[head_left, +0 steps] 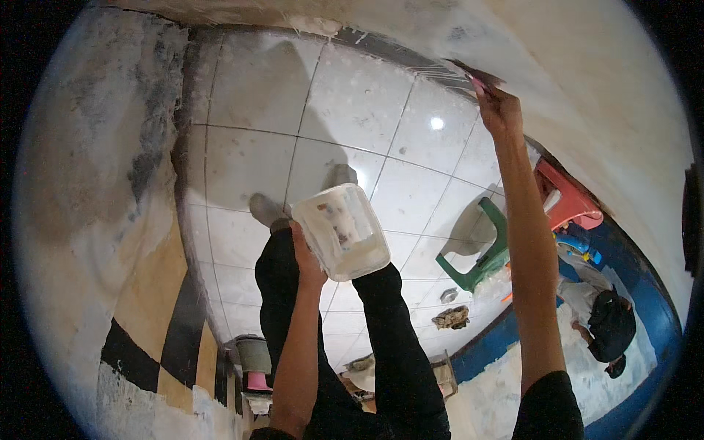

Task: The person applies filler to a wall using a putty knife. They scoop material from a white container, spread it across the wall surface, and periodically dip the tool into a bucket of water.

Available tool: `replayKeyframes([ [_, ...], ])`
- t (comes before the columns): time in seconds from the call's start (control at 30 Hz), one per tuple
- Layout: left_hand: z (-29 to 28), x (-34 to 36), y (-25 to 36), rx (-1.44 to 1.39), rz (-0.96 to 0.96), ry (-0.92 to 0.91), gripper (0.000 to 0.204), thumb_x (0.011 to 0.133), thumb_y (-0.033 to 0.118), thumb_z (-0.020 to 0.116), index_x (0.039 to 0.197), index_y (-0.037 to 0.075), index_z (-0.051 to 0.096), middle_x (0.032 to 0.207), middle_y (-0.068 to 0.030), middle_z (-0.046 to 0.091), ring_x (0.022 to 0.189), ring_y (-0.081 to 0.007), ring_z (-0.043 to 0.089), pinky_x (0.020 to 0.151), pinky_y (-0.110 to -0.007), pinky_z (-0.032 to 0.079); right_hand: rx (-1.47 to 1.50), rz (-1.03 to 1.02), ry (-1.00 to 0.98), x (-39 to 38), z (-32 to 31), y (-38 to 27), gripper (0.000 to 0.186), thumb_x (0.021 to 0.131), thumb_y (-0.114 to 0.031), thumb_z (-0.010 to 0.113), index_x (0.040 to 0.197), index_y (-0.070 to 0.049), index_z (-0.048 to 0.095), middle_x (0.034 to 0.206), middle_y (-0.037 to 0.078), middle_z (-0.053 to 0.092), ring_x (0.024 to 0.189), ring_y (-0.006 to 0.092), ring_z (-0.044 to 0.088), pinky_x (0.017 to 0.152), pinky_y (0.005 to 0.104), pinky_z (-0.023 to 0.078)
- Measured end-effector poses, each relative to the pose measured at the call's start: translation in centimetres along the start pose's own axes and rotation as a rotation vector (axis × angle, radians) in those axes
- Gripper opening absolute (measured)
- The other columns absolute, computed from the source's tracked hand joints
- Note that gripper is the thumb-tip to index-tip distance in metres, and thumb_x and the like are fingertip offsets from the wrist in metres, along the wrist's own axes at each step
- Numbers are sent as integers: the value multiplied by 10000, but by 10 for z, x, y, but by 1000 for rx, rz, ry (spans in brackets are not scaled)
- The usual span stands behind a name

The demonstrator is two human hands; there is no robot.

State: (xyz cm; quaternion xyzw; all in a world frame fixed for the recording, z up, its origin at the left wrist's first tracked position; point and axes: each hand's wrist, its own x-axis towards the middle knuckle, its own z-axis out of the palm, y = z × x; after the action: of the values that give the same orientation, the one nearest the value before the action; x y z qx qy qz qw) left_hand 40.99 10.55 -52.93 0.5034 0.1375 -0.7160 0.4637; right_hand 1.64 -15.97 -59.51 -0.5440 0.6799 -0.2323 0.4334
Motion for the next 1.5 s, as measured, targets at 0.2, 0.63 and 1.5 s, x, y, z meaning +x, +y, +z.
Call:
replayKeyframes([
  [0.2, -13, -4, 7, -58, -6, 24, 699, 885, 635, 282, 1321, 95, 360, 1240, -102, 473, 1121, -262, 487, 903, -446, 443, 1298, 458, 190, -83, 48, -133, 372, 925, 0, 330, 1274, 125, 294, 1292, 251, 402, 1193, 356, 431, 1062, 399, 358],
  [0.63, -14, -7, 16, -4, 7, 60, 707, 874, 636, 327, 1332, 97, 345, 1266, -111, 453, 1149, -271, 465, 950, -447, 411, 1454, 359, 70, -67, 69, -154, 450, 953, -231, 382, 1303, 47, 332, 1282, 241, 442, 1179, 356, 457, 1023, 406, 384],
  [1.5, -5, 2, 23, -97, 46, 6, 644, 892, 610, 308, 1300, 119, 396, 1237, -100, 480, 1099, -276, 501, 898, -453, 450, 489, 112, -64, -4, 72, -127, 370, 902, 76, 295, 1249, 197, 263, 1284, 324, 362, 1215, 371, 395, 1049, 391, 377],
])
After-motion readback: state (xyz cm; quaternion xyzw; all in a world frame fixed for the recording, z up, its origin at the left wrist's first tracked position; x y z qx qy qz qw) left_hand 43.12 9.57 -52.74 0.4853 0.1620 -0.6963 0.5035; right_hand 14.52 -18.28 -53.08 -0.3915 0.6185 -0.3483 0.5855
